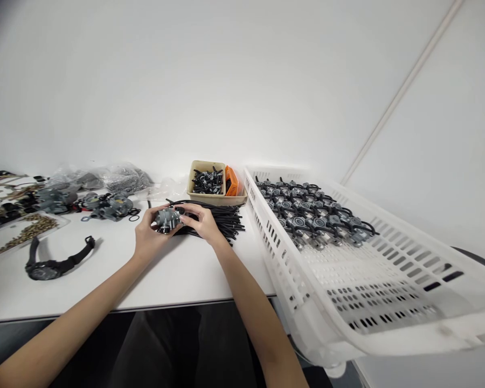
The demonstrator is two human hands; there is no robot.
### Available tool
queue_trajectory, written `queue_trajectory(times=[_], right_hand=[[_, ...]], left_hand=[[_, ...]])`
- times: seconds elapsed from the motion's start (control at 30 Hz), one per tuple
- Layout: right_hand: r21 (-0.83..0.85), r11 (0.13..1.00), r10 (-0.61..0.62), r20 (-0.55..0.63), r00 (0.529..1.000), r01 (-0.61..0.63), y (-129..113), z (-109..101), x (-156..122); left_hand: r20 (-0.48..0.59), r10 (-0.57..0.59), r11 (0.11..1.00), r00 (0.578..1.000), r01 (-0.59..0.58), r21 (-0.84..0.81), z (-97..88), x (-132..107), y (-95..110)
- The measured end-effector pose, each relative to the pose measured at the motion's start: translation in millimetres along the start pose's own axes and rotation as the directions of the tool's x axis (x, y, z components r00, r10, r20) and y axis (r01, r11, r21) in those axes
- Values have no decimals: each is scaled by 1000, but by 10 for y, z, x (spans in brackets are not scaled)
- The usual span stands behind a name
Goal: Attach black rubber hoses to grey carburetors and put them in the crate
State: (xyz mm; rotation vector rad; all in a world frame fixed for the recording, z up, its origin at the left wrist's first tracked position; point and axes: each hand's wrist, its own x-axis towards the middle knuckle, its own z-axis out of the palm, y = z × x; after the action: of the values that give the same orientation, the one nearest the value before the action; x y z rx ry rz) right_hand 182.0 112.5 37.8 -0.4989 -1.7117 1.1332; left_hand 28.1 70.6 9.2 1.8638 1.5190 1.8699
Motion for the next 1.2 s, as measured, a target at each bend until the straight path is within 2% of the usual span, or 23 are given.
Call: queue_trajectory(times=[0.17, 0.33, 0.43, 0.57, 0.63, 0.77, 0.83, 0.97, 1.07, 1.2], right_hand=[[104, 993, 73, -106, 992, -62, 44, 29, 3], [11, 1000, 6, -162, 987, -4, 53, 99, -4], [-79, 997, -35, -161, 986, 22, 55, 122, -3], [-148, 988, -62, -159, 985, 39, 64, 101, 6], [-115, 993, -55, -122, 991, 41, 42, 66, 9], [32, 999, -24, 38, 999, 23, -26, 2, 10], [38, 999, -14, 17, 1000, 13, -37, 0, 9], [13, 1000, 17, -104, 994, -15, -9, 46, 3], [2, 1000, 12, -126, 992, -12, 10, 75, -6], [-56, 997, -60, -106, 993, 54, 17, 65, -13]], left_hand=[[9, 4, 1000, 1000, -4, 3, -8, 2, 13], [25, 48, 998, 999, -48, 31, -8, -8, -10], [51, 93, 995, 994, -95, 41, -4, -13, -38], [54, 75, 996, 996, -77, 34, 0, -16, -38], [46, 52, 998, 998, -53, 32, -3, -12, -21], [3, 19, 1000, 1000, -19, 14, -10, 1, 11], [-5, 10, 1000, 1000, -10, -2, -11, 5, 12], [13, 7, 1000, 1000, -6, -14, -11, 4, -2], [21, 9, 1000, 1000, -9, -12, -12, 0, -7], [29, 10, 999, 1000, -9, -35, -15, -4, -4]])
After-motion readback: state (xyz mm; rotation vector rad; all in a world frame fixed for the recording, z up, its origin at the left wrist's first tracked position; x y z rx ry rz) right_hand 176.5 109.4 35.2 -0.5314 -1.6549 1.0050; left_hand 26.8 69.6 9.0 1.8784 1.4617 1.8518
